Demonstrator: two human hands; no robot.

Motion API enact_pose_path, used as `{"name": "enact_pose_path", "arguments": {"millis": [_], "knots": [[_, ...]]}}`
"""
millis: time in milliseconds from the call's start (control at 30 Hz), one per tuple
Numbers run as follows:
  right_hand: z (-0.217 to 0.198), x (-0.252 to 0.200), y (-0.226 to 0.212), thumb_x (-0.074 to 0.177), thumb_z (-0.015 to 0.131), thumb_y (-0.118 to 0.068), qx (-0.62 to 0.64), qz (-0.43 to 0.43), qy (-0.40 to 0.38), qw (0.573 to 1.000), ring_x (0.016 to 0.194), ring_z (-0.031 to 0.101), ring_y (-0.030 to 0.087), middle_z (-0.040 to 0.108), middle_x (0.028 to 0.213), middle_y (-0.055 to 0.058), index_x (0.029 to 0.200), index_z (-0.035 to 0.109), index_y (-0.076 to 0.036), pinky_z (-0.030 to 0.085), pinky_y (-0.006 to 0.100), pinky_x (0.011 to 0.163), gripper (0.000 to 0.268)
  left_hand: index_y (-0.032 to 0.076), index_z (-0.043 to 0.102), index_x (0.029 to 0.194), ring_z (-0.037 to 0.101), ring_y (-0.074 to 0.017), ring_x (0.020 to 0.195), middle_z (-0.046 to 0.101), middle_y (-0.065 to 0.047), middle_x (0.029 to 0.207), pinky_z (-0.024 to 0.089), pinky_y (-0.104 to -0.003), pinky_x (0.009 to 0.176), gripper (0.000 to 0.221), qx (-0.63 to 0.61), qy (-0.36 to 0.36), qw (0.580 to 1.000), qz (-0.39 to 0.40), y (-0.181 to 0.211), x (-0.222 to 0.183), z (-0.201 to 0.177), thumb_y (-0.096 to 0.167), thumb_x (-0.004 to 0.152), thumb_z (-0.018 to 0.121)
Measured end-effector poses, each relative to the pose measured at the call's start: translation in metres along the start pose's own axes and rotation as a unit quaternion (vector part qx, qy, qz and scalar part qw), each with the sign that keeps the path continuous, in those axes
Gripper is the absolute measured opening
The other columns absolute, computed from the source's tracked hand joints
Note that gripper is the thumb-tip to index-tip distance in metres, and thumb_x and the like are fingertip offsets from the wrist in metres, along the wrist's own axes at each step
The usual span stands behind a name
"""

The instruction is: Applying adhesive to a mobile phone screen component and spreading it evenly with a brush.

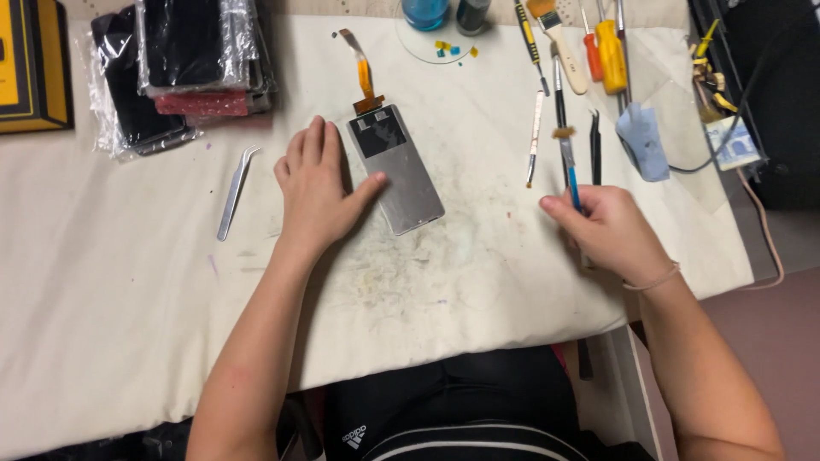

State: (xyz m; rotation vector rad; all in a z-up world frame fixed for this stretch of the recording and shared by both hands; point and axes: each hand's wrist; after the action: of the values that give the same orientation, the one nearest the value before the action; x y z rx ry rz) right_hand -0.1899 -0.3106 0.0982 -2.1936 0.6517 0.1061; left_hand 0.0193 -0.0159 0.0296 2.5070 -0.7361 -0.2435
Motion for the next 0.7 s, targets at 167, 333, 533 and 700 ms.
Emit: {"name": "enact_pose_path", "arguments": {"millis": [167,333,533,700], "knots": [[-0.038,0.005,0.110,0.101,0.076,-0.038,-0.144,0.083,0.157,0.973,0.059,0.067,0.029,0.064,0.058,0.006,0.097,0.070,-0.011,0.051,0.039,0.066,0.028,0.013,0.062,0.139,0.033,-0.0330,0.137,0.044,-0.011,0.149,0.024,-0.053,0.106,0.064,0.035,0.134,0.990,-0.015,-0.012,0.045,0.037,0.052,0.091,0.077],[-0.035,-0.002,0.101,0.098,0.080,-0.038,-0.287,0.039,0.267,0.919,0.096,0.072,0.043,0.067,0.109,0.015,0.126,0.064,-0.008,0.055,0.055,0.083,0.044,0.021,0.071,0.108,0.040,-0.0247,0.134,0.053,-0.002,0.139,0.028,-0.047,0.102,0.027,0.013,0.194,0.980,-0.042,-0.015,0.060,0.050,0.037,0.090,0.082],[0.005,0.014,0.030,0.097,0.066,-0.037,-0.239,0.011,0.097,0.966,0.089,0.073,0.043,0.072,0.084,0.011,0.140,0.052,-0.013,0.054,0.058,0.085,0.052,0.018,0.071,0.096,0.047,-0.0258,0.134,0.058,-0.004,0.135,0.030,-0.048,0.104,0.018,-0.047,0.197,0.976,-0.078,-0.011,0.063,0.046,0.029,0.089,0.083],[0.003,0.009,0.027,0.093,0.057,-0.009,-0.116,-0.024,0.071,0.990,0.085,0.072,0.040,0.071,0.079,0.015,0.134,0.068,-0.016,0.054,0.051,0.084,0.043,0.024,0.074,0.090,0.046,-0.0237,0.131,0.059,0.001,0.128,0.029,-0.048,0.102,0.010,-0.036,0.234,0.967,-0.089,-0.014,0.080,0.059,0.031,0.091,0.081]]}}
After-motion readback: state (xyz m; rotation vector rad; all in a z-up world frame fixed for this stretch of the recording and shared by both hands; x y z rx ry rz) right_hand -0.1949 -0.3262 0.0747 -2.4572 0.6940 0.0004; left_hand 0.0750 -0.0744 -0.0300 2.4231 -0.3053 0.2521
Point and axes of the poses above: each hand's wrist, its own x-axis towards the middle knuckle, its own z-axis out of the palm, y = z × x
